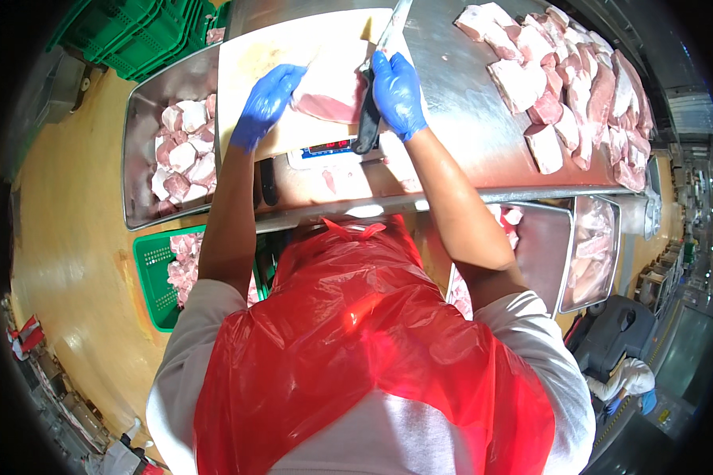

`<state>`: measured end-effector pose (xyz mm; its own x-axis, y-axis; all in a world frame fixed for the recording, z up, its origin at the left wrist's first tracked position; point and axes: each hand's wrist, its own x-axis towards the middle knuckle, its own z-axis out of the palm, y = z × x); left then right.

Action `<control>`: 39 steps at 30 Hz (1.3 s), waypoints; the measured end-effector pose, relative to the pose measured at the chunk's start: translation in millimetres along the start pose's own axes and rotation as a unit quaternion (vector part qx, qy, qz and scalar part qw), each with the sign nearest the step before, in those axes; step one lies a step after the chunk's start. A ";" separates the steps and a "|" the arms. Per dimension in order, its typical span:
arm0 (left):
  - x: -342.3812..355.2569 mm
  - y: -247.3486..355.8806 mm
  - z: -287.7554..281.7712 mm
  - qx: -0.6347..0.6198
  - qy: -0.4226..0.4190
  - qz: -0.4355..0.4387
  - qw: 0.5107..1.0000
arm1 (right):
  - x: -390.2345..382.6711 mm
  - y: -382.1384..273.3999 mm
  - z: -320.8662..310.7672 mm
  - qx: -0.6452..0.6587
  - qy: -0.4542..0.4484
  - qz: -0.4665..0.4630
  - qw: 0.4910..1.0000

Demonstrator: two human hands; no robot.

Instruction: The person cuts large pieces of raw meat into smaller chunks using a knife on a cutting board. The cut pieces are placed into a green basket and a metal tray. The person wears blue gloves and a red apron while working at a stainless steel table.

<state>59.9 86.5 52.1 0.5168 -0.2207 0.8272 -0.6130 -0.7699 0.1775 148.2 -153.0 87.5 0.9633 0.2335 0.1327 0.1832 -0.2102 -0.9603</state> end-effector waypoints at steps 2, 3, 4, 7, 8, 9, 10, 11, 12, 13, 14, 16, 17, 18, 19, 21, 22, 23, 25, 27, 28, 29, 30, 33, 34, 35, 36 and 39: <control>-29.2 20.4 -3.4 -0.084 -0.007 -0.264 0.961 | 9.3 -14.3 -12.2 -0.072 -0.024 -0.062 0.995; -36.6 37.5 -11.9 -0.125 -0.009 -0.390 0.912 | 2.4 -35.3 -19.8 -0.139 -0.025 -0.093 0.986; -37.4 55.3 -19.5 -0.120 -0.003 -0.405 0.906 | -5.5 -45.0 -26.4 -0.149 -0.034 -0.102 0.983; -30.0 96.7 -22.9 -0.086 0.020 -0.406 0.910 | -49.4 -53.6 -25.0 -0.189 -0.130 -0.040 0.973; -24.2 103.9 -19.1 -0.060 0.030 -0.368 0.927 | -65.3 -51.2 -19.4 -0.252 -0.139 -0.094 0.953; -19.8 108.9 -13.7 -0.033 0.041 -0.329 0.943 | -78.7 -41.3 -10.5 -0.313 -0.148 -0.149 0.926; -18.7 108.9 -3.6 -0.022 0.095 -0.326 0.940 | -86.9 -28.7 -2.0 -0.351 -0.165 -0.191 0.901; -22.8 103.6 3.1 -0.004 0.109 -0.329 0.938 | -93.6 -32.4 5.5 -0.349 -0.181 -0.241 0.888; -25.5 99.5 9.4 0.013 0.122 -0.329 0.936 | -94.4 -31.6 13.5 -0.353 -0.183 -0.243 0.885; -28.5 94.7 14.1 0.028 0.135 -0.330 0.934 | -94.3 -30.5 21.3 -0.358 -0.186 -0.246 0.882; -25.1 91.5 14.3 0.022 0.154 -0.319 0.935 | -91.8 -33.0 27.6 -0.371 -0.192 -0.229 0.879; -23.7 94.9 10.9 0.020 0.125 -0.352 0.928 | -85.6 -39.9 35.4 -0.397 -0.203 -0.193 0.874; -25.3 96.1 8.4 0.020 0.111 -0.370 0.922 | -87.0 -37.8 34.2 -0.414 -0.214 -0.183 0.865; -27.7 95.3 7.5 0.032 0.108 -0.374 0.920 | -89.9 -34.4 29.6 -0.431 -0.224 -0.173 0.857; -30.4 94.3 6.5 0.044 0.105 -0.379 0.918 | -93.7 -31.2 22.3 -0.447 -0.234 -0.163 0.848; -39.2 93.0 -0.4 0.054 0.083 -0.422 0.901 | -110.0 -24.8 -16.4 -0.476 -0.298 -0.120 0.819; -40.8 91.4 -7.3 0.049 0.062 -0.454 0.888 | -116.6 -20.1 -40.6 -0.502 -0.320 -0.080 0.799; -41.0 90.5 -15.3 0.044 0.041 -0.485 0.872 | -124.1 -14.9 -70.2 -0.520 -0.350 -0.072 0.776; -35.2 90.3 -27.4 0.057 0.028 -0.474 0.878 | -129.9 -21.2 -110.7 -0.545 -0.385 -0.068 0.742; -32.2 95.6 -27.0 0.057 0.060 -0.439 0.895 | -126.6 -48.0 -128.5 -0.563 -0.395 -0.074 0.722; -25.3 102.6 -21.2 0.032 0.090 -0.430 0.898 | -124.2 -56.3 -124.8 -0.537 -0.367 -0.096 0.753; -13.0 113.1 -13.5 0.009 0.121 -0.420 0.899 | -120.9 -65.0 -113.6 -0.509 -0.338 -0.120 0.782; -2.8 119.5 -5.4 -0.017 0.150 -0.406 0.901 | -118.5 -68.4 -101.0 -0.481 -0.304 -0.142 0.810; -8.0 107.3 15.0 0.039 0.102 -0.422 0.900 | -107.5 -64.3 -51.9 -0.425 -0.269 -0.206 0.840; -16.0 99.6 20.6 0.007 0.123 -0.436 0.892 | -102.0 -62.3 -30.7 -0.424 -0.252 -0.203 0.846; -23.3 93.6 20.5 -0.025 0.144 -0.452 0.880 | -98.9 -63.0 -10.1 -0.423 -0.238 -0.199 0.851; -24.8 88.7 18.6 -0.007 0.174 -0.393 0.903 | -96.8 -64.4 5.7 -0.422 -0.239 -0.185 0.855; -19.9 97.0 9.4 -0.009 0.183 -0.348 0.919 | -90.2 -65.3 30.9 -0.430 -0.250 -0.158 0.853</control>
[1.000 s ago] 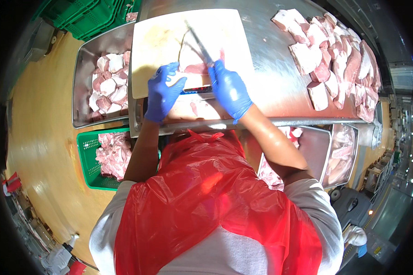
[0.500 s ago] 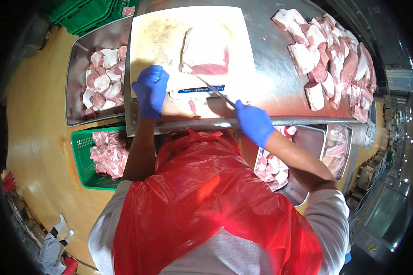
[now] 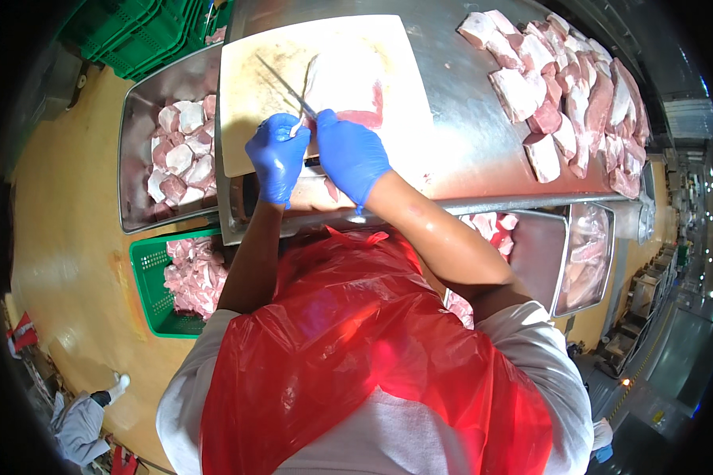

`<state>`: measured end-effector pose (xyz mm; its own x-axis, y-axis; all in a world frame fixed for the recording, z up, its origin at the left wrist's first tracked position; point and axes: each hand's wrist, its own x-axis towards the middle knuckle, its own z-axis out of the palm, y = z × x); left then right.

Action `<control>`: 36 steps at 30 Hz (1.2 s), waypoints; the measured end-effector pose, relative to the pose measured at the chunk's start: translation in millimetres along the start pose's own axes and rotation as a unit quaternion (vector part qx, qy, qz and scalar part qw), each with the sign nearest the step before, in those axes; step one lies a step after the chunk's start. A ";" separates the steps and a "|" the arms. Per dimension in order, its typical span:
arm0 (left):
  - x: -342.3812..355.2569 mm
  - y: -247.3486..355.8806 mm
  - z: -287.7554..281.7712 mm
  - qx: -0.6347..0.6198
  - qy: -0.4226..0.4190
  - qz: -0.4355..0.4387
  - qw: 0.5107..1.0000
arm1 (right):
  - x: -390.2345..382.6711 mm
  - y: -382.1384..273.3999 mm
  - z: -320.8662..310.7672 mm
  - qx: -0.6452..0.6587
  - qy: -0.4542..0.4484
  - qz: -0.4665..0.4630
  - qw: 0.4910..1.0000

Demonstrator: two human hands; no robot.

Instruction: The person cuts large pieces of raw meat into smaller chunks using a knife on a cutting board. The cut pieces are placed into a green basket and a metal tray. The person wears blue gloves and a red apron while working at a stainless steel table.

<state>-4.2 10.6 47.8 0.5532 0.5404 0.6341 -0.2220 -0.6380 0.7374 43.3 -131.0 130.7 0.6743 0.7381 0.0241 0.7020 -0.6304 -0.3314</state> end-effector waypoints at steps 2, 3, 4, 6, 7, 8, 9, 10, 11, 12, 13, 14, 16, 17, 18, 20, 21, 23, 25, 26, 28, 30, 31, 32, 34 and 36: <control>-4.6 -13.0 3.5 -0.047 -0.008 -0.035 0.998 | -0.8 3.0 11.8 -0.029 -0.031 -0.004 0.999; -4.8 -13.7 3.9 -0.046 -0.002 -0.036 0.998 | -8.1 7.0 12.7 -0.005 -0.078 0.011 0.997; -5.3 -14.1 2.4 -0.045 0.004 -0.038 0.998 | -21.1 10.6 7.7 -0.044 -0.108 0.022 0.993; 1.8 -8.2 -19.9 0.011 -0.046 -0.095 0.994 | -52.5 17.9 -14.1 -0.122 -0.165 0.044 0.978; 10.2 5.8 -41.0 0.030 -0.090 -0.183 0.979 | -68.6 32.7 -21.3 -0.139 -0.185 0.042 0.972; 11.8 13.3 -60.6 0.045 -0.136 -0.267 0.953 | -85.6 49.0 -29.9 -0.157 -0.203 0.043 0.966; 6.7 5.0 -87.3 0.043 -0.187 -0.269 0.944 | -95.2 56.8 -45.8 -0.146 -0.226 0.054 0.962; 2.2 -6.7 -120.0 0.044 -0.240 -0.269 0.932 | -103.3 63.9 -60.5 -0.131 -0.248 0.067 0.958; -5.4 -14.6 -153.6 0.010 -0.282 -0.295 0.913 | -115.8 75.3 -65.8 -0.084 -0.205 0.082 0.972; -13.6 -22.5 -186.7 -0.023 -0.325 -0.320 0.889 | -129.7 86.2 -65.2 -0.034 -0.161 0.098 0.982; -23.5 -31.2 -218.9 0.064 -0.343 -0.314 0.883 | -137.6 92.8 -63.3 0.018 -0.115 0.112 0.987; -27.4 -28.8 -234.4 0.150 -0.358 -0.305 0.870 | -139.4 94.4 -60.4 0.092 -0.063 0.148 0.983; -27.2 -36.3 -236.4 0.309 -0.327 -0.129 0.884 | -129.7 93.9 -53.4 0.198 0.020 0.229 0.953; -20.8 -38.6 -233.1 0.379 -0.306 -0.034 0.873 | -124.3 102.4 -42.7 0.208 0.067 0.222 0.950; -0.1 -22.5 -207.5 0.255 -0.283 -0.136 0.915 | -111.9 100.8 -41.1 0.220 0.076 0.247 0.941; 32.6 -9.2 -148.4 0.087 -0.231 -0.198 0.949 | -87.2 86.3 -46.3 0.253 0.113 0.231 0.933; 40.1 -16.2 -116.9 0.057 -0.210 -0.121 0.968 | -76.9 78.2 -49.6 0.266 0.134 0.219 0.929; 56.8 -24.1 -46.4 0.102 -0.209 0.138 0.963 | -61.4 62.7 -57.7 0.289 0.156 0.196 0.924; 63.1 -20.9 11.1 0.308 -0.156 0.369 0.863 | -54.6 58.2 -57.5 0.284 0.170 0.162 0.930; 69.2 10.2 46.0 0.227 -0.261 -0.045 0.937 | -53.3 59.6 -56.3 0.279 0.178 0.147 0.932; 81.0 46.1 76.9 0.294 -0.336 -0.111 0.888 | -59.2 63.5 -54.1 0.270 0.175 0.153 0.934; 81.6 69.6 86.9 0.379 -0.386 -0.122 0.832 | -66.9 66.5 -52.4 0.277 0.159 0.170 0.932; 84.5 68.8 87.9 0.377 -0.398 -0.120 0.827 | -70.6 71.5 -48.4 0.271 0.155 0.180 0.933; 90.0 63.0 85.8 0.337 -0.433 -0.061 0.834 | -73.2 74.7 -47.9 0.281 0.146 0.195 0.928; 103.2 41.5 69.0 0.252 -0.493 0.051 0.831 | -79.3 77.7 -47.5 0.302 0.123 0.220 0.919; 118.1 14.8 47.4 0.148 -0.527 0.149 0.824 | -84.2 83.1 -43.4 0.266 0.121 0.200 0.935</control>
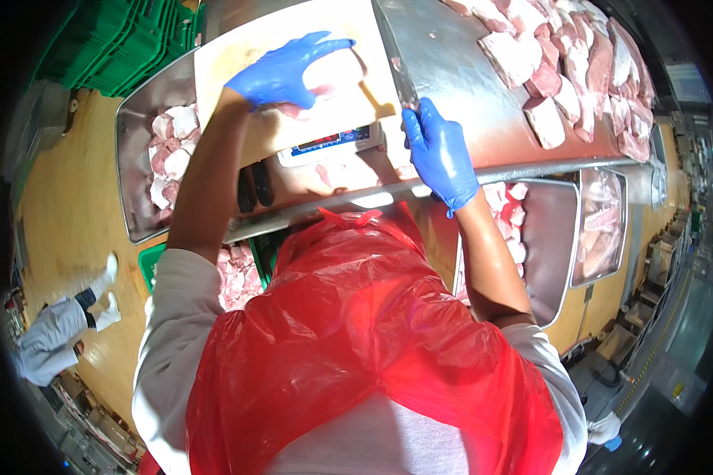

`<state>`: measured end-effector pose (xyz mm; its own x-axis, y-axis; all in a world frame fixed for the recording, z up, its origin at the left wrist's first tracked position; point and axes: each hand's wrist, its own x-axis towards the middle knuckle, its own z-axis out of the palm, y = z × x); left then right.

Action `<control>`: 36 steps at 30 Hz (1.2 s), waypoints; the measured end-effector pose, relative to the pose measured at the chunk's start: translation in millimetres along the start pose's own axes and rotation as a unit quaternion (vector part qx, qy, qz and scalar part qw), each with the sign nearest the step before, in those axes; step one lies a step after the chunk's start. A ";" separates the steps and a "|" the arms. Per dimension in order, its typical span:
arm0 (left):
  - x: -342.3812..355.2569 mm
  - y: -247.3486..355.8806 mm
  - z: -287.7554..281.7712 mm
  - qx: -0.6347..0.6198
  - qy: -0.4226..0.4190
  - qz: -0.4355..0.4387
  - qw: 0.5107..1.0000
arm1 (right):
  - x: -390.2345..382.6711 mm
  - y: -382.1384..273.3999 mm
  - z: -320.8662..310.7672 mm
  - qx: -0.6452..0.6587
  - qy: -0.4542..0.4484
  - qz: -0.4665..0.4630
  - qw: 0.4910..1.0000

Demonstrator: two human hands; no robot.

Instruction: The person cuts large pieces of raw meat into smaller chunks using a knife on a cutting board. The cut pieces are placed into a green basket and a metal tray. The person wears blue gloves and a red apron while working at a stainless steel table.

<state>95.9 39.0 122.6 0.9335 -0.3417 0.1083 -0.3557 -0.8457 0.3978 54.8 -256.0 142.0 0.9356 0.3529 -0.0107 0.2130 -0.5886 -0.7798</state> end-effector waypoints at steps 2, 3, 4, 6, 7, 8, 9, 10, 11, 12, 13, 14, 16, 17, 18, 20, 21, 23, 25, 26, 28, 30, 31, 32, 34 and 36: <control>-16.5 -39.7 -2.8 -0.017 0.025 0.110 0.993 | 0.1 14.5 3.0 -0.050 -0.006 -0.038 0.998; -31.2 -37.2 -12.5 -0.005 0.054 0.071 0.996 | -1.6 25.4 6.3 -0.103 0.000 -0.064 0.993; -46.5 -36.8 -11.5 -0.030 0.129 0.034 0.991 | -3.1 30.4 10.0 -0.155 0.006 -0.090 0.984; -86.6 -38.7 15.3 -0.079 0.279 -0.042 0.956 | -9.3 22.1 25.2 -0.220 -0.014 -0.109 0.969; -101.3 -25.8 35.0 -0.165 0.284 -0.157 0.931 | -12.3 18.2 35.2 -0.227 -0.025 -0.130 0.965; -111.2 -5.7 51.3 -0.245 0.286 -0.272 0.885 | -13.1 14.5 46.1 -0.233 -0.038 -0.153 0.959; -111.8 14.2 63.3 -0.273 0.331 -0.266 0.863 | -9.2 23.4 61.2 -0.239 -0.043 -0.195 0.950; -111.4 31.9 72.6 -0.300 0.375 -0.261 0.838 | -3.4 9.8 70.6 -0.224 -0.086 -0.206 0.949; -114.0 42.6 75.6 -0.241 0.418 -0.257 0.837 | 4.4 -5.3 82.2 -0.231 -0.101 -0.213 0.944; -117.0 40.9 77.1 -0.209 0.423 -0.257 0.843 | 13.1 -20.0 91.9 -0.243 -0.114 -0.217 0.939; -121.1 38.0 79.4 -0.174 0.429 -0.259 0.848 | 23.3 -33.2 102.2 -0.250 -0.116 -0.219 0.936; -124.6 37.1 80.6 -0.139 0.435 -0.261 0.851 | 33.6 -45.0 112.6 -0.256 -0.119 -0.221 0.933; -127.5 45.7 68.3 -0.185 0.454 -0.315 0.812 | 46.4 -58.9 121.1 -0.270 -0.127 -0.220 0.929; -133.7 46.0 63.6 -0.219 0.457 -0.334 0.795 | 49.2 -64.0 125.5 -0.277 -0.139 -0.217 0.926; -139.1 43.8 61.5 -0.252 0.458 -0.351 0.777 | 50.7 -66.3 127.9 -0.285 -0.150 -0.212 0.923; -149.5 31.6 64.1 -0.238 0.480 -0.342 0.772 | 34.7 -53.6 115.0 -0.334 -0.192 -0.176 0.906; -153.3 26.4 63.8 -0.246 0.484 -0.350 0.764 | 21.3 -44.4 102.1 -0.351 -0.205 -0.168 0.898; -155.7 20.0 65.0 -0.263 0.502 -0.345 0.748 | -3.2 -28.7 66.3 -0.415 -0.234 -0.122 0.871; -151.9 27.5 53.3 -0.255 0.482 -0.318 0.776 | -17.6 -22.8 27.2 -0.466 -0.269 -0.135 0.832; -149.5 32.6 49.6 -0.251 0.470 -0.303 0.790 | -19.0 -24.7 12.4 -0.457 -0.271 -0.131 0.837; -137.4 44.8 61.7 -0.241 0.471 -0.267 0.806 | -17.3 -36.0 -9.0 -0.437 -0.274 -0.131 0.847; -119.4 59.1 64.2 -0.202 0.449 -0.222 0.842 | -20.6 -44.0 -8.0 -0.383 -0.214 -0.130 0.889; -109.1 68.2 63.3 -0.136 0.441 -0.217 0.860 | -19.7 -41.7 -3.3 -0.361 -0.187 -0.132 0.904; -103.6 74.1 62.0 -0.068 0.430 -0.212 0.875 | -18.6 -42.0 2.1 -0.337 -0.160 -0.136 0.918; -99.3 66.8 68.5 -0.011 0.382 -0.232 0.895 | -11.8 -49.6 17.9 -0.304 -0.127 -0.147 0.933; -99.5 51.9 78.4 -0.030 0.369 -0.223 0.902 | -4.2 -52.7 30.3 -0.285 -0.107 -0.161 0.939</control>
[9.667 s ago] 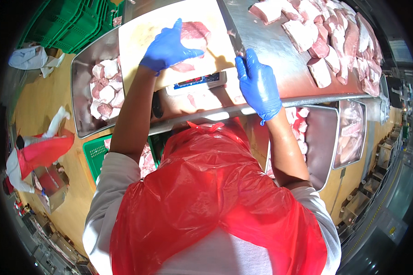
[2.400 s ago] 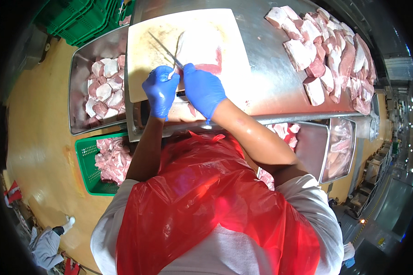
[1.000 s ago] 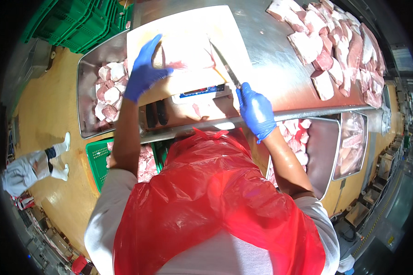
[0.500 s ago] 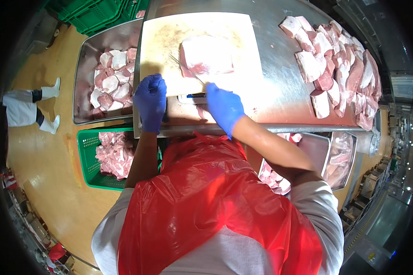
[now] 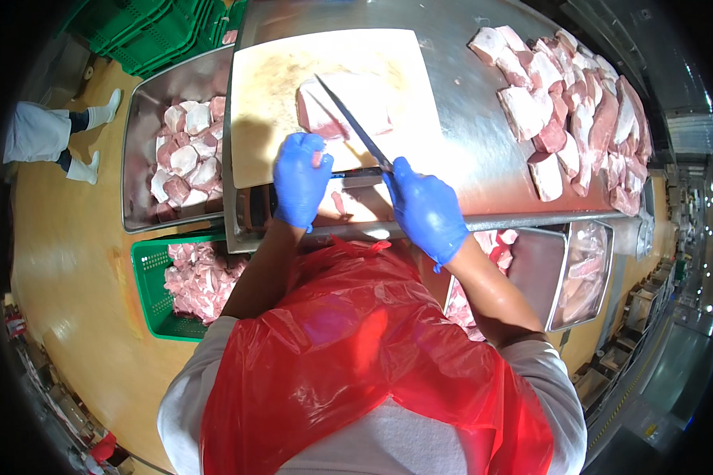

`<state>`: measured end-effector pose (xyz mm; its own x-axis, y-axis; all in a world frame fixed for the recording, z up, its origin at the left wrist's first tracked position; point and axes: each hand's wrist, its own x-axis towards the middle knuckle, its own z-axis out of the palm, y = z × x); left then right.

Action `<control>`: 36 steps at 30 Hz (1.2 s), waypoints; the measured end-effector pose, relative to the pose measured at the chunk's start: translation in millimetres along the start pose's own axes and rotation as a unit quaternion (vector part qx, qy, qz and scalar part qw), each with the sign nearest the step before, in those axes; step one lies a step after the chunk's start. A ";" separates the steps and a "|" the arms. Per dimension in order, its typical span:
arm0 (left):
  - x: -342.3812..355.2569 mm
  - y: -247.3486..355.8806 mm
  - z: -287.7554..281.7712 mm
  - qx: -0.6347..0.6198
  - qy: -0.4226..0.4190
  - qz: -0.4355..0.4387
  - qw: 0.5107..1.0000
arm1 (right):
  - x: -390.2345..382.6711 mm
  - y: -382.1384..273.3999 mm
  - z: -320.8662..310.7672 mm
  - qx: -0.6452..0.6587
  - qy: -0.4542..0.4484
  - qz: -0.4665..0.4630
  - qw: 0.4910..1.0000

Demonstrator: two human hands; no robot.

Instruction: The person cuts large pieces of raw meat into smaller chunks using a knife on a cutting board. The cut pieces are placed into a green basket and a metal tray. The person wears blue gloves and a red apron while working at a stainless steel table.

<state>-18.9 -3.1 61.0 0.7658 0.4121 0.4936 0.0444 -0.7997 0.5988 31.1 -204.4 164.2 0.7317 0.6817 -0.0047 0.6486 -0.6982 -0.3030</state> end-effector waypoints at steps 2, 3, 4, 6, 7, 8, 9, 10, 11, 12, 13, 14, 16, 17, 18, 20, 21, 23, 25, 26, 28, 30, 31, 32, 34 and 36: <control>-2.8 -27.2 -4.1 -0.100 0.003 -0.006 0.995 | 7.3 1.3 9.1 0.005 0.010 -0.023 1.000; -4.1 -26.3 -17.1 -0.080 -0.018 -0.043 0.996 | 8.4 2.9 8.6 0.002 0.000 -0.021 1.000; -8.1 -23.8 -35.9 -0.076 -0.009 -0.064 0.995 | 9.5 8.4 9.4 0.000 0.008 -0.022 1.000; -31.2 -33.7 -68.7 -0.068 -0.011 -0.125 0.990 | 3.8 27.5 10.8 -0.006 0.016 -0.024 1.000; -43.9 -46.8 -85.6 -0.062 -0.022 -0.163 0.984 | -0.7 37.0 9.6 0.005 0.029 -0.005 1.000; -57.4 -59.5 -105.7 -0.059 -0.044 -0.183 0.980 | -5.9 50.9 13.7 0.008 0.039 0.024 0.999; -71.5 -71.8 -131.1 -0.053 -0.067 -0.206 0.975 | -8.1 61.0 11.5 0.038 0.029 0.047 0.998; -94.8 -95.6 -152.3 -0.020 -0.121 -0.222 0.967 | -10.1 71.0 10.4 0.062 0.020 0.070 0.995; -129.1 -129.9 -178.4 0.021 -0.218 -0.258 0.941 | -11.7 86.4 10.9 0.093 0.023 0.093 0.991; -160.3 -152.6 -200.4 0.149 -0.261 -0.172 0.938 | -12.1 98.1 14.9 0.126 0.027 0.119 0.985; -163.8 -147.2 -206.7 0.238 -0.300 -0.212 0.899 | -6.4 96.0 9.8 0.195 0.029 0.155 0.968; -156.1 -140.3 -211.2 0.323 -0.337 -0.244 0.850 | 0.3 94.3 5.4 0.232 0.028 0.188 0.954; -108.0 -113.4 -189.4 0.106 -0.151 -0.161 0.970 | 18.3 96.1 8.8 0.295 0.064 0.202 0.932; -80.0 -96.7 -169.1 -0.005 -0.112 -0.208 0.972 | 30.5 99.9 12.7 0.348 0.066 0.196 0.914; -38.6 -57.6 -153.1 -0.113 -0.092 -0.226 0.963 | 44.3 104.2 16.0 0.399 0.071 0.191 0.894; 3.4 -28.6 -99.4 -0.182 -0.064 -0.216 0.957 | 69.7 109.8 32.8 0.448 0.127 0.114 0.877; 21.4 -19.2 -69.5 -0.181 -0.076 -0.193 0.961 | 81.9 123.5 46.3 0.439 0.137 0.108 0.882; 49.5 -10.9 -21.5 -0.148 -0.098 -0.107 0.978 | 88.4 88.8 40.6 0.493 0.099 0.091 0.860; 59.9 -35.4 24.8 0.048 -0.017 0.150 0.987 | 90.3 79.1 48.6 0.462 0.082 0.067 0.881; 67.9 -45.5 34.9 0.209 0.014 0.280 0.937 | 86.4 69.3 51.0 0.442 0.091 0.062 0.890; 96.0 -45.1 38.1 0.021 -0.049 0.140 0.989 | 73.1 44.9 49.6 0.477 0.083 0.075 0.872; 127.3 -41.7 8.4 -0.255 -0.245 -0.154 0.923 | 60.4 29.8 58.5 0.556 0.013 0.044 0.830; 135.3 -63.8 11.0 -0.253 -0.165 -0.108 0.947 | 53.8 22.0 63.4 0.592 -0.018 0.021 0.806; 141.7 -85.8 7.1 -0.245 -0.077 -0.064 0.964 | 48.6 10.4 65.3 0.625 -0.056 -0.008 0.779; 139.9 -90.1 -15.0 -0.058 0.047 0.086 0.994 | 41.6 10.1 59.0 0.609 -0.032 0.112 0.784; 105.2 -70.2 -31.8 -0.199 -0.014 -0.052 0.978 | 42.1 22.3 38.3 0.474 -0.004 0.159 0.866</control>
<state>38.1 110.3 90.9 0.7874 0.4664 0.4031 -0.1263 -0.5179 0.8461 68.3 -182.9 120.7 0.8381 0.4917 -0.2364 -0.0517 -0.3598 -0.9316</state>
